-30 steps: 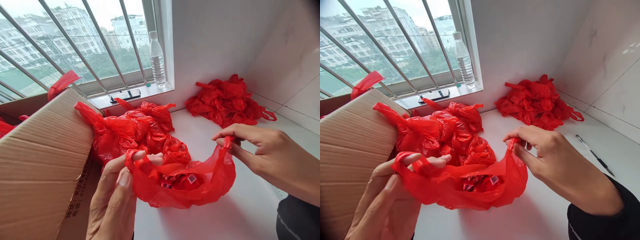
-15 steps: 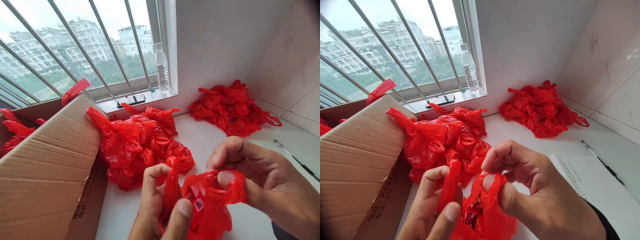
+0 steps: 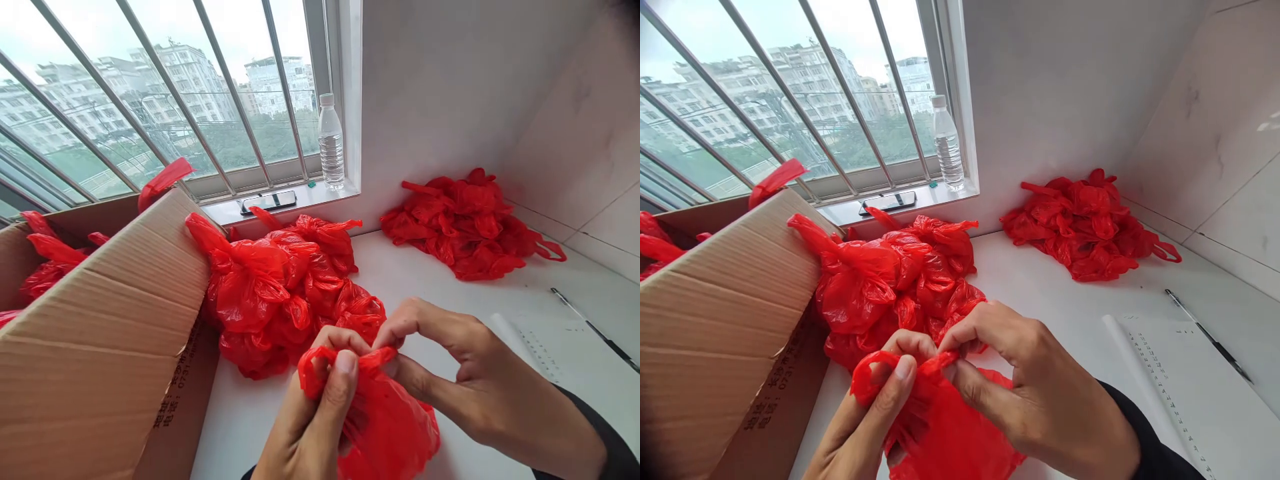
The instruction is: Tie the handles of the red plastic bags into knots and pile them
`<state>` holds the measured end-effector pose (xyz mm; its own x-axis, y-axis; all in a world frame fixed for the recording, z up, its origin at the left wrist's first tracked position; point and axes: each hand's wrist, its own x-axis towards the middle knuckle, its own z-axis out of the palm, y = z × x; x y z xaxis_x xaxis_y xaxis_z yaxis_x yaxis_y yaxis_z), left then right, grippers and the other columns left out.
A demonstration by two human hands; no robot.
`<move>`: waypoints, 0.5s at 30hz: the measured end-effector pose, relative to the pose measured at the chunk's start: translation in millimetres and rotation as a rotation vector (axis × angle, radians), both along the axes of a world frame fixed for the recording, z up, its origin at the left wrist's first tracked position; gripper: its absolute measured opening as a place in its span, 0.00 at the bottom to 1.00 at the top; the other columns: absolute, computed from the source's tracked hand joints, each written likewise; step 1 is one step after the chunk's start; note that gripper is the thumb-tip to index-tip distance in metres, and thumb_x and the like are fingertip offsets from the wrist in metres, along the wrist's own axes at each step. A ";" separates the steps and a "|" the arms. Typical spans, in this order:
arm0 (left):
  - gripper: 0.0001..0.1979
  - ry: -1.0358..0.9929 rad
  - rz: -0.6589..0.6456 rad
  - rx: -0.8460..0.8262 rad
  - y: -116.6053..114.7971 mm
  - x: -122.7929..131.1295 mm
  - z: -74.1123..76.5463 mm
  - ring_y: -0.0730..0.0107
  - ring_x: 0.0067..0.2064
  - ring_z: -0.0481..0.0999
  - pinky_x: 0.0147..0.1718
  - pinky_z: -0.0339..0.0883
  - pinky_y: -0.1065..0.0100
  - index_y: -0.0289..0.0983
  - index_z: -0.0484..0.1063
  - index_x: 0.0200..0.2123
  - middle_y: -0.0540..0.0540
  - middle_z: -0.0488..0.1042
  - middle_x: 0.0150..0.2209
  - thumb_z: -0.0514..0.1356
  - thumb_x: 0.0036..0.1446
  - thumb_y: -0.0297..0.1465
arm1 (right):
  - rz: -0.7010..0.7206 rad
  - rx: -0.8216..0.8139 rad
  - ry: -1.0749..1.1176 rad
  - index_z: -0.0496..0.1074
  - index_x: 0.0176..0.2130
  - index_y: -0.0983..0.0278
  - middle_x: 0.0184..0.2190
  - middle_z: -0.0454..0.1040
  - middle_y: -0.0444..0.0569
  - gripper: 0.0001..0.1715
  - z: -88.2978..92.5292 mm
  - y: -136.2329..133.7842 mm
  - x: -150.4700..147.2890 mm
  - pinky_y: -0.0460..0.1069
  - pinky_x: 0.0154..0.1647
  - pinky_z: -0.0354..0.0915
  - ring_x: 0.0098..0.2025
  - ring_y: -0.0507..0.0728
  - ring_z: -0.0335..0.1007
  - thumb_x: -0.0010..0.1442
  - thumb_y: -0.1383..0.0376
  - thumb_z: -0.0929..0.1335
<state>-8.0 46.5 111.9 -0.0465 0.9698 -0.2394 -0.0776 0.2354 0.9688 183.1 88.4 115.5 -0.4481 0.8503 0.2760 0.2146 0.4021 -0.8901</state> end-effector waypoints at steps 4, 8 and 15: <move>0.13 -0.174 -0.169 0.004 11.0 -5.7 -2.1 0.71 0.22 0.70 0.27 0.68 0.72 0.44 0.77 0.48 0.53 0.71 0.21 0.59 0.66 0.42 | 0.038 0.015 0.067 0.74 0.41 0.55 0.37 0.76 0.38 0.08 0.0 -6.5 -3.0 0.44 0.43 0.68 0.39 0.51 0.73 0.65 0.69 0.71; 0.10 -0.108 -0.264 0.063 16.1 -11.6 5.4 0.70 0.31 0.74 0.36 0.70 0.71 0.39 0.81 0.35 0.49 0.77 0.28 0.63 0.64 0.39 | 0.134 0.006 0.076 0.75 0.40 0.54 0.36 0.74 0.39 0.08 -1.8 -8.7 -1.9 0.45 0.42 0.68 0.37 0.52 0.72 0.60 0.66 0.74; 0.04 0.211 -0.447 0.277 13.1 -16.6 11.7 0.66 0.35 0.76 0.38 0.71 0.68 0.39 0.78 0.36 0.47 0.76 0.33 0.63 0.62 0.32 | 0.196 -0.046 -0.051 0.66 0.61 0.55 0.57 0.71 0.46 0.33 -9.8 17.6 -2.7 0.50 0.60 0.62 0.58 0.58 0.67 0.60 0.57 0.76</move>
<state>-24.5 59.6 123.7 0.3638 0.9315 -0.0029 0.1733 -0.0646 0.9827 180.4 106.0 105.8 -0.6187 0.7565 0.2117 0.1817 0.4001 -0.8983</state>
